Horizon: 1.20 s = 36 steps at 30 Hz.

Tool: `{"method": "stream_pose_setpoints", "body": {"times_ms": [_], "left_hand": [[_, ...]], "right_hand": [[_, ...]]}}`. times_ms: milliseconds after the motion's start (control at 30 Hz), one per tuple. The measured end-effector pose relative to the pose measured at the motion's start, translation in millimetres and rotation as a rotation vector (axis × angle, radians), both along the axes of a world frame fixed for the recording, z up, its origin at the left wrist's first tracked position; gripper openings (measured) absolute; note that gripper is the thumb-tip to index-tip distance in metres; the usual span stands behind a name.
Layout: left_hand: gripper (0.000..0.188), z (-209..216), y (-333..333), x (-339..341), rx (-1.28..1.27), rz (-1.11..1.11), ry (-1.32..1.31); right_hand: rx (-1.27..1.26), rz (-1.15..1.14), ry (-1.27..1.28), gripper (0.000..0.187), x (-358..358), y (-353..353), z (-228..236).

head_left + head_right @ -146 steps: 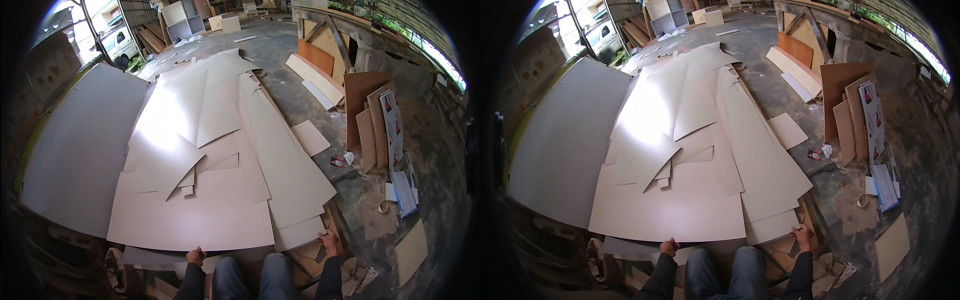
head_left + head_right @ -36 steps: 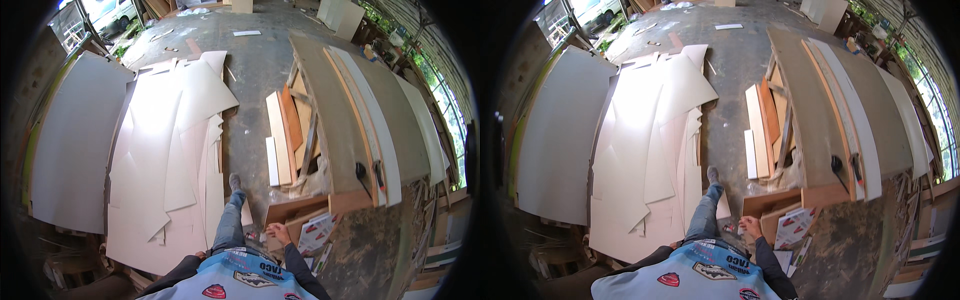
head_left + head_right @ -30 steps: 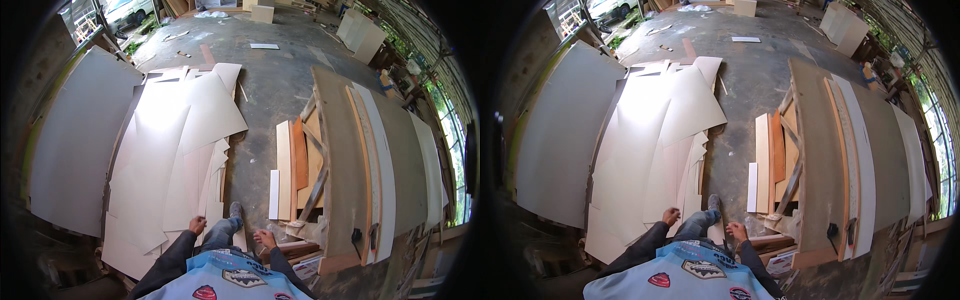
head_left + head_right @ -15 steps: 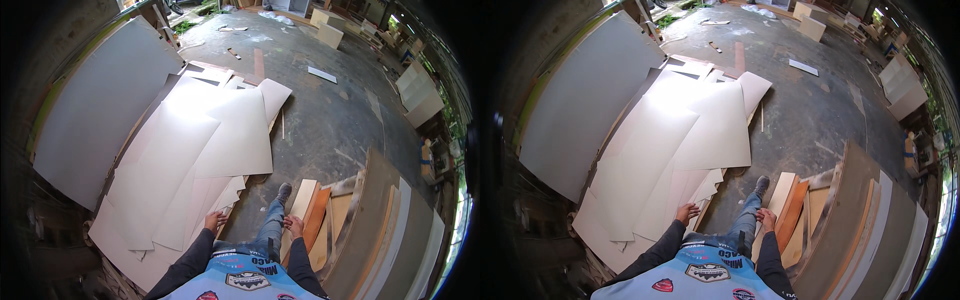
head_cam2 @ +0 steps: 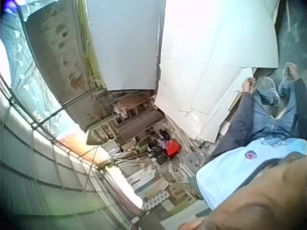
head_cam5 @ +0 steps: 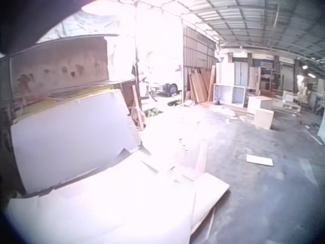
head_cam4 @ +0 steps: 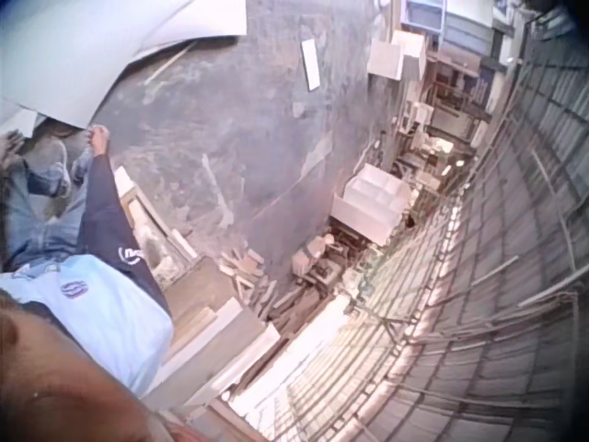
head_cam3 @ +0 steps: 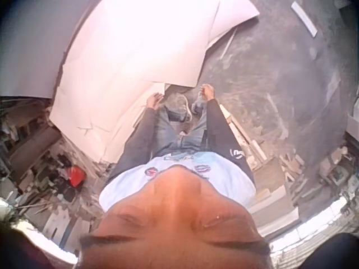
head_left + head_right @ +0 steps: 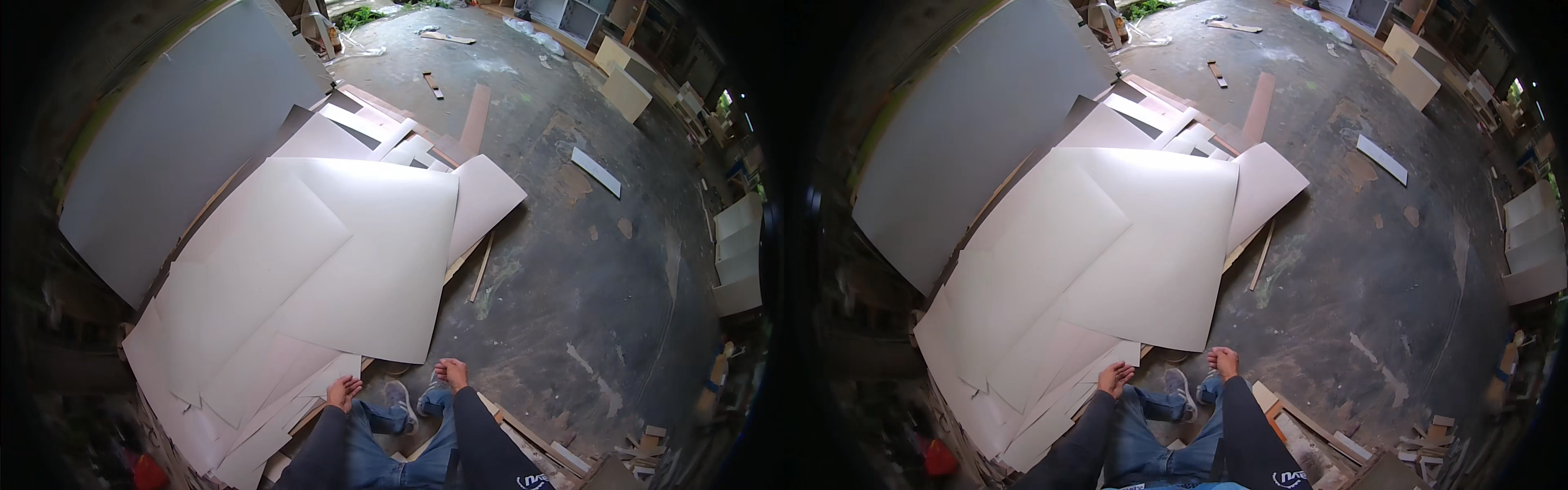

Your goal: The person measures a wood panel with a tape measure and pencil, hammers nails into a pre-drilled piece of wood, and sorts through a stack of flexible wood panels on the floor.

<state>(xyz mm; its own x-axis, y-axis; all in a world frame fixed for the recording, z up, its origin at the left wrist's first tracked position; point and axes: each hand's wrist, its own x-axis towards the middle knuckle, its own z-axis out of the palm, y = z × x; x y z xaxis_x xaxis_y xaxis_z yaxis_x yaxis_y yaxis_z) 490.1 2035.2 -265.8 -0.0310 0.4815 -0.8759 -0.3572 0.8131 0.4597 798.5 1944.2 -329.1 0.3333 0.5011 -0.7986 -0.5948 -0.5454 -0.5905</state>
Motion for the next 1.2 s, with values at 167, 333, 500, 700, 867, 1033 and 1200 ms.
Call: {"method": "stream_pose_setpoints", "body": {"times_ms": [167,333,500,700,867,1033,1200], "left_hand": [[0.031,-141.6,40.7,39.9,-0.114,0.117,0.052],[0.055,-256.0,61.4,81.8,-0.373,0.34,0.075],[0.052,-332.1,67.5,102.9,-0.27,0.2,0.036],[0.046,-386.2,60.9,97.7,-0.314,0.205,0.125],[0.046,-361.5,88.7,134.4,-0.178,0.262,0.113],[0.027,-304.7,196.4,191.6,0.101,0.233,-0.189],[0.015,-258.2,315.6,194.0,0.18,0.526,-0.498]], "right_hand": [[-0.112,0.095,-0.197,0.013,7.9,56.7,-154.9],[-0.313,0.289,-0.597,0.039,6.7,111.4,-254.4],[-0.52,0.118,-0.857,0.048,19.3,146.9,-328.2],[-0.129,-0.182,-0.624,0.037,34.2,171.5,-349.9],[-0.043,-0.013,-0.889,0.033,76.0,269.7,-259.6],[0.387,0.468,-0.941,0.078,171.3,373.2,-228.1],[0.835,0.116,-0.631,0.056,163.2,377.5,-101.0]]}}
